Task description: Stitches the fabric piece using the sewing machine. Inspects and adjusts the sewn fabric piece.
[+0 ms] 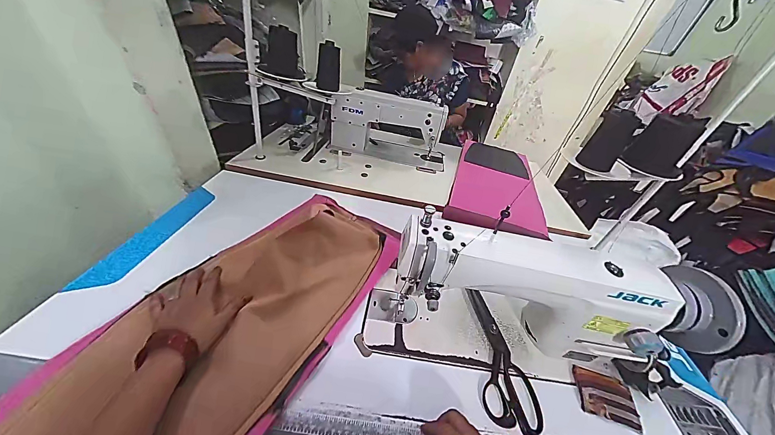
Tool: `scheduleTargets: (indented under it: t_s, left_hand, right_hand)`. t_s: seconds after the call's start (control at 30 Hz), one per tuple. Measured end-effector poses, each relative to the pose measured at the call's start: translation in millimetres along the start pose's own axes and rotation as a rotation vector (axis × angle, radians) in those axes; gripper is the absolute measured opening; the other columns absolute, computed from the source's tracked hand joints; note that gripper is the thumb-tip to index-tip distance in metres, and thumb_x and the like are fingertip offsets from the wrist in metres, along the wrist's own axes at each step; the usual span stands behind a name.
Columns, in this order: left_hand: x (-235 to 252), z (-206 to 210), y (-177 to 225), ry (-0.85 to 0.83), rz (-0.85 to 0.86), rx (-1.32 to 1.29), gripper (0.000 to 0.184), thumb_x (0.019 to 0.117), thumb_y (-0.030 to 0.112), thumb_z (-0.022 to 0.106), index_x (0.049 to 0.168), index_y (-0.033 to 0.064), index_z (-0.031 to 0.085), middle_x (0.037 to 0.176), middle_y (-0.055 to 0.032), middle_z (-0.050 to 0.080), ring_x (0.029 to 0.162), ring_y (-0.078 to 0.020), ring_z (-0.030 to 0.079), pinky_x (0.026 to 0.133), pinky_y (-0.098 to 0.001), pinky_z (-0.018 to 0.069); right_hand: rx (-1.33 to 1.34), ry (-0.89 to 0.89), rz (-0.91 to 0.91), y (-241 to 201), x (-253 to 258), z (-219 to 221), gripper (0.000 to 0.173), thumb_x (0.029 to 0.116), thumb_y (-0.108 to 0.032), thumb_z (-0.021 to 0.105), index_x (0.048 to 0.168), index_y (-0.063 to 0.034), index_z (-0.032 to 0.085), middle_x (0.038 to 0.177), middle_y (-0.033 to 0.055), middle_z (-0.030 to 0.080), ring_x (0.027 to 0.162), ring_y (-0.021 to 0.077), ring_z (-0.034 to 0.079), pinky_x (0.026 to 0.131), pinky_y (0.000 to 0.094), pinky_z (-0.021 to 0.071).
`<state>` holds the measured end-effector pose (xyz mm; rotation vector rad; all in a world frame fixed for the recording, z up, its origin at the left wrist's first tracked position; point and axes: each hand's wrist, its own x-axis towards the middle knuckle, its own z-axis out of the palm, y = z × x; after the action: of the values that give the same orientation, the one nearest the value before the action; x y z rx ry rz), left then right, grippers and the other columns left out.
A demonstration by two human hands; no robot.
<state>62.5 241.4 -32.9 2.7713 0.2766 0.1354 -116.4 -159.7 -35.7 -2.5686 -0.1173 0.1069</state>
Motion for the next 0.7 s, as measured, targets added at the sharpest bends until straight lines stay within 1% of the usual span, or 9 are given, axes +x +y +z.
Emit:
scheduleTargets:
  t_s: [0.03, 0.1, 0.17, 0.23, 0.33, 0.4, 0.5, 0.6, 0.7]
  left_hand:
    - [-18, 1, -7, 0.056, 0.045, -0.025, 0.078, 0.0985, 0.05, 0.062, 0.154, -0.0013, 0.042, 0.158, -0.0349, 0.034, 0.149, -0.0541, 0.028, 0.117, -0.0758, 0.0114]
    - [-50, 2, -23, 0.183, 0.116, -0.041, 0.065, 0.1019, 0.047, 0.049, 0.142, -0.0034, 0.056, 0.146, -0.037, 0.049, 0.138, -0.0588, 0.042, 0.112, -0.0787, 0.0214]
    - [-65, -3, -37, 0.315, 0.125, -0.037, 0.062, 0.1031, 0.043, 0.037, 0.118, -0.0086, 0.069, 0.12, -0.0386, 0.063, 0.118, -0.0614, 0.056, 0.099, -0.0774, 0.0366]
    - [-67, -15, -48, 0.357, 0.079, -0.043, 0.058, 0.1068, 0.034, 0.035, 0.107, -0.0131, 0.069, 0.11, -0.0394, 0.065, 0.111, -0.0608, 0.06, 0.097, -0.0743, 0.042]
    - [-46, -28, -55, 0.303, 0.005, -0.142, 0.049, 0.1083, 0.03, 0.045, 0.12, -0.0132, 0.065, 0.121, -0.038, 0.064, 0.12, -0.0577, 0.058, 0.105, -0.0721, 0.0382]
    - [-23, -33, -49, 0.133, -0.088, -0.217, 0.054, 0.1097, 0.036, 0.045, 0.137, -0.0095, 0.056, 0.131, -0.0334, 0.062, 0.126, -0.0519, 0.057, 0.11, -0.0682, 0.0374]
    - [13, -33, -23, -0.1, -0.144, -0.243, 0.064, 0.1083, 0.044, 0.048, 0.15, -0.0048, 0.044, 0.137, -0.0301, 0.061, 0.131, -0.0473, 0.056, 0.113, -0.0638, 0.0374]
    - [34, -25, -1, -0.311, -0.172, -0.156, 0.071, 0.1018, 0.05, 0.059, 0.147, -0.0042, 0.049, 0.14, -0.0317, 0.057, 0.135, -0.0462, 0.052, 0.115, -0.0625, 0.0353]
    - [14, -17, 11, -0.31, -0.053, -0.253, 0.055, 0.1003, 0.041, 0.066, 0.131, -0.0045, 0.063, 0.124, -0.0319, 0.065, 0.123, -0.0468, 0.06, 0.108, -0.0645, 0.041]
  right_hand:
    - [0.026, -0.03, -0.017, -4, 2, 1, 0.033, 0.0983, -0.029, 0.066, 0.112, -0.0013, 0.077, 0.109, 0.0192, 0.073, 0.102, 0.0361, 0.071, 0.089, 0.0536, 0.0563]
    - [0.07, -0.057, -0.064, -10, 7, 5, 0.033, 0.0982, -0.029, 0.066, 0.111, -0.0007, 0.077, 0.108, 0.0197, 0.073, 0.101, 0.0365, 0.071, 0.089, 0.0535, 0.0561]
    - [0.102, -0.095, -0.105, -17, 13, 9, 0.033, 0.0987, -0.029, 0.066, 0.112, -0.0009, 0.076, 0.109, 0.0194, 0.073, 0.102, 0.0362, 0.071, 0.09, 0.0532, 0.0559]
    - [0.107, -0.143, -0.145, -25, 17, 15, 0.032, 0.0988, -0.029, 0.066, 0.112, -0.0016, 0.076, 0.109, 0.019, 0.073, 0.102, 0.0356, 0.071, 0.091, 0.0534, 0.0556]
    - [0.074, -0.231, -0.19, -38, 22, 23, 0.033, 0.0997, -0.03, 0.065, 0.113, -0.0021, 0.076, 0.11, 0.0186, 0.073, 0.105, 0.0355, 0.07, 0.092, 0.0534, 0.0549]
    - [0.057, -0.273, -0.214, -46, 21, 27, 0.034, 0.1006, -0.03, 0.064, 0.114, -0.0009, 0.075, 0.112, 0.0197, 0.072, 0.107, 0.0361, 0.069, 0.094, 0.0534, 0.0542]
    - [0.064, -0.249, -0.253, -46, 17, 35, 0.033, 0.1001, -0.029, 0.064, 0.112, -0.0006, 0.076, 0.111, 0.0204, 0.072, 0.104, 0.0377, 0.071, 0.091, 0.0554, 0.0551]
    - [0.07, -0.263, -0.229, -40, 11, 38, 0.032, 0.1007, -0.028, 0.064, 0.114, -0.0016, 0.076, 0.113, 0.021, 0.072, 0.107, 0.0388, 0.07, 0.093, 0.0568, 0.054]
    - [0.09, -0.269, -0.191, -30, 6, 36, 0.034, 0.1015, -0.028, 0.062, 0.116, -0.0004, 0.075, 0.115, 0.0227, 0.071, 0.109, 0.0391, 0.069, 0.095, 0.0562, 0.0534]
